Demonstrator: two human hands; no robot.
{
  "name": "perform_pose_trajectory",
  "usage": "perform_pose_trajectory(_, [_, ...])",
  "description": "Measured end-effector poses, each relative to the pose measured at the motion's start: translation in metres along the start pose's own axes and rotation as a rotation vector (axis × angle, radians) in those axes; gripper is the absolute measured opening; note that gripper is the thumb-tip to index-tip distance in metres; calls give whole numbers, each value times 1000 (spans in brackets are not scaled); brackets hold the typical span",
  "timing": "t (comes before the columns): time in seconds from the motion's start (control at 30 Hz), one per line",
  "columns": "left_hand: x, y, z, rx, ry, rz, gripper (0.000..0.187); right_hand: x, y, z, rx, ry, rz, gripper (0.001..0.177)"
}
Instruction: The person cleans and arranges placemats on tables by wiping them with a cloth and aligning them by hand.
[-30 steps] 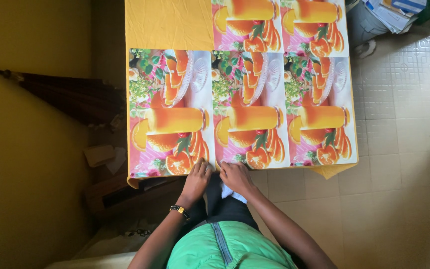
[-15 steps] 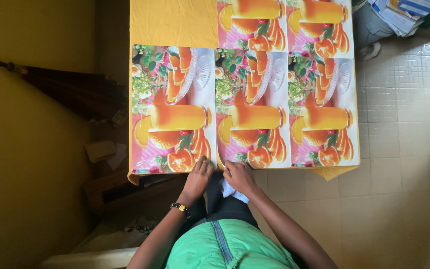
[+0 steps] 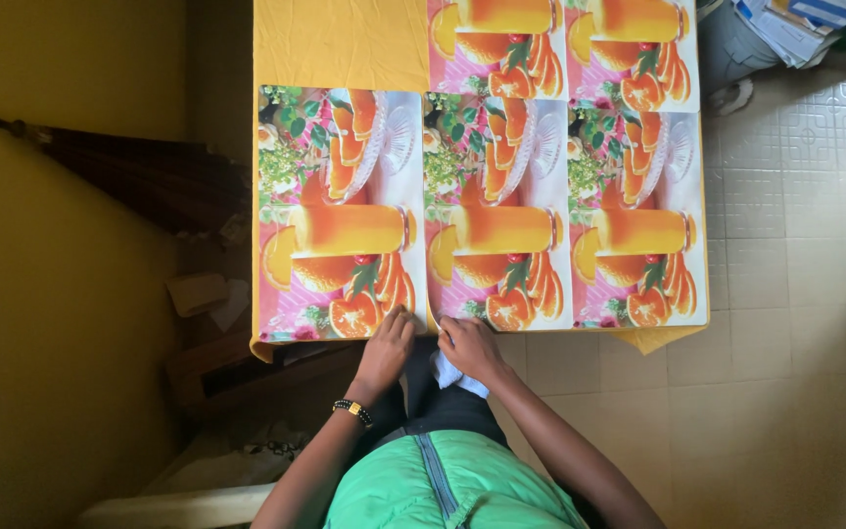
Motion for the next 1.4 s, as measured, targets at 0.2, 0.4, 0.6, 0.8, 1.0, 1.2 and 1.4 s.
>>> perform_pose_trajectory(0.2, [35, -38, 14, 142, -159, -123, 66, 0, 3, -5, 37, -2, 9, 11])
perform_pose_trajectory(0.4, [63, -32, 38, 318, -350, -92, 84, 0, 1, -3, 55, -18, -3, 11])
perform_pose_trajectory(0.6, [60, -17, 46, 305, -319, -133, 86, 1, -5, 2, 62, -1, 1, 12])
perform_pose_trajectory(0.8, [61, -17, 45, 342, -316, -81, 84, 2, -3, 1, 49, 14, 19, 12])
perform_pose_trajectory(1.0, [65, -19, 43, 370, -360, -11, 84, 3, 1, -2, 24, 11, 25, 11])
perform_pose_trajectory(1.2, [65, -19, 42, 371, -354, -3, 85, 4, 2, -2, 16, 33, 66, 14])
perform_pose_trajectory(1.4, [60, -22, 41, 334, -327, -51, 85, 4, 2, 0, 18, 32, 55, 12])
Point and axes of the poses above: each hand's wrist, its own x-axis towards the middle knuckle, its own y-axis out of the palm, z = x × y, the point moved 2 cm from there along x, towards the middle knuckle, and after that the axes turned 1 degree about z, right-handed, at the moved point
